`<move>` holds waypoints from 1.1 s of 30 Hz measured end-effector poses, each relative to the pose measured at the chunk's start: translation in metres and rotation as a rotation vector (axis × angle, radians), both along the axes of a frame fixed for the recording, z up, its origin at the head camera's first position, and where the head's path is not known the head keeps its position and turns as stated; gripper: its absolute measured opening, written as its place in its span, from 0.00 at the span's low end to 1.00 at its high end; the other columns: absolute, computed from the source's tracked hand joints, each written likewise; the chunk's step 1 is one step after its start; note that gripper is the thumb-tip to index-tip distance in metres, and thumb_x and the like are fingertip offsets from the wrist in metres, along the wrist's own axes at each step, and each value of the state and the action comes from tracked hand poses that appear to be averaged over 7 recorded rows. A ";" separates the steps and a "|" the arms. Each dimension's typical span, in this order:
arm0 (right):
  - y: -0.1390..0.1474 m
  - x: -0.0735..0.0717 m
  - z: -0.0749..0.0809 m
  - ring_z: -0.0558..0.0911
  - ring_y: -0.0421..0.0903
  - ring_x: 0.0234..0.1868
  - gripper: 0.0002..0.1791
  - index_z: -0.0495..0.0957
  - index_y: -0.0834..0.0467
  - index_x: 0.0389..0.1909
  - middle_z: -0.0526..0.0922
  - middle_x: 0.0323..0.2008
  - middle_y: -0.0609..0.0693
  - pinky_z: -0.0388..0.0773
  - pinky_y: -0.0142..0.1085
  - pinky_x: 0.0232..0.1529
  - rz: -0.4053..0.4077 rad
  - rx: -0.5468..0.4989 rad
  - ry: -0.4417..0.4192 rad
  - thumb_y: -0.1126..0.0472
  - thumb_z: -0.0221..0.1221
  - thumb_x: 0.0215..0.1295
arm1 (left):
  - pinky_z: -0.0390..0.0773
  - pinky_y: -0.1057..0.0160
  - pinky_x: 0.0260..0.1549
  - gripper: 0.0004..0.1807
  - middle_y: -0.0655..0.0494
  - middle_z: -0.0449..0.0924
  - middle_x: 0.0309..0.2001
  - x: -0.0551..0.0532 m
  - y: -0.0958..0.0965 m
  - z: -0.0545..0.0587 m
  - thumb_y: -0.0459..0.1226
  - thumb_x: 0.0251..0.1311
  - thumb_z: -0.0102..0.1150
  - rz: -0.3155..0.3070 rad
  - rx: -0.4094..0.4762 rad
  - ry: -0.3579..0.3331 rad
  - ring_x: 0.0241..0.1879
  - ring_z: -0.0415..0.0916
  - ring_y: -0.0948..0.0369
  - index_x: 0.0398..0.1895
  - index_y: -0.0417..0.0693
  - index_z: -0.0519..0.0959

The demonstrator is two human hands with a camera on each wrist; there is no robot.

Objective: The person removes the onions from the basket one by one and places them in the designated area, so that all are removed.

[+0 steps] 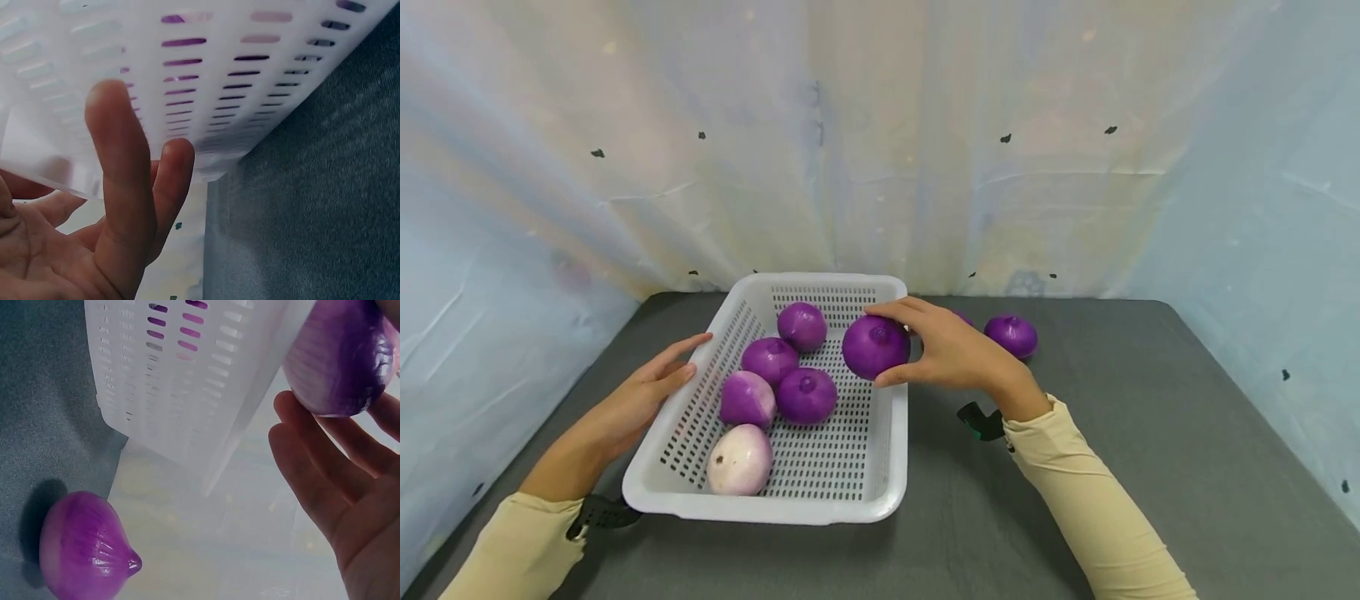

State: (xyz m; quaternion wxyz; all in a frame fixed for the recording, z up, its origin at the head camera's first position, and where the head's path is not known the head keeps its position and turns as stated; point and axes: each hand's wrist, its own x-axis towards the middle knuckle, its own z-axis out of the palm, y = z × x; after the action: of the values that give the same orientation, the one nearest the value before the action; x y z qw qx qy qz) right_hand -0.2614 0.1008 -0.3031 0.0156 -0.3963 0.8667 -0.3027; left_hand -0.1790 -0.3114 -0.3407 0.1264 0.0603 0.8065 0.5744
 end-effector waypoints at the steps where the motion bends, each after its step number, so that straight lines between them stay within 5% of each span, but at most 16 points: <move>1: 0.001 0.000 0.000 0.74 0.42 0.62 0.47 0.63 0.36 0.72 0.67 0.69 0.41 0.80 0.41 0.57 0.002 0.002 0.003 0.38 0.72 0.51 | 0.83 0.40 0.45 0.33 0.33 0.51 0.74 0.000 0.001 0.000 0.49 0.78 0.39 0.003 -0.004 -0.001 0.52 0.81 0.63 0.80 0.66 0.41; 9: 0.008 -0.006 0.002 0.74 0.46 0.62 0.47 0.63 0.38 0.73 0.68 0.67 0.45 0.80 0.50 0.58 -0.006 0.001 0.008 0.37 0.72 0.51 | 0.84 0.40 0.43 0.32 0.30 0.49 0.74 0.000 -0.002 0.000 0.48 0.78 0.37 0.002 -0.004 0.018 0.52 0.81 0.60 0.81 0.66 0.41; 22: 0.025 -0.009 0.003 0.75 0.48 0.63 0.48 0.63 0.41 0.73 0.67 0.68 0.46 0.79 0.48 0.59 -0.056 -0.013 0.005 0.38 0.72 0.51 | 0.83 0.39 0.44 0.34 0.33 0.55 0.70 -0.002 0.000 0.003 0.50 0.76 0.43 0.024 -0.027 -0.010 0.54 0.82 0.50 0.80 0.67 0.43; 33: 0.043 -0.016 0.008 0.74 0.48 0.62 0.48 0.62 0.42 0.74 0.70 0.66 0.48 0.79 0.48 0.58 -0.091 -0.041 0.012 0.40 0.72 0.53 | 0.84 0.42 0.44 0.34 0.34 0.57 0.67 -0.002 -0.001 0.004 0.49 0.77 0.42 0.026 -0.026 -0.007 0.50 0.83 0.59 0.80 0.65 0.44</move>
State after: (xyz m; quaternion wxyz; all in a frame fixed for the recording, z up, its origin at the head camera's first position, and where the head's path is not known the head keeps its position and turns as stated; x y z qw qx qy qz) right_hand -0.2770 0.1440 -0.2953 -0.0117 -0.3583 0.8775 -0.3184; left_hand -0.1815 -0.3126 -0.3371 0.1225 0.0464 0.8141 0.5658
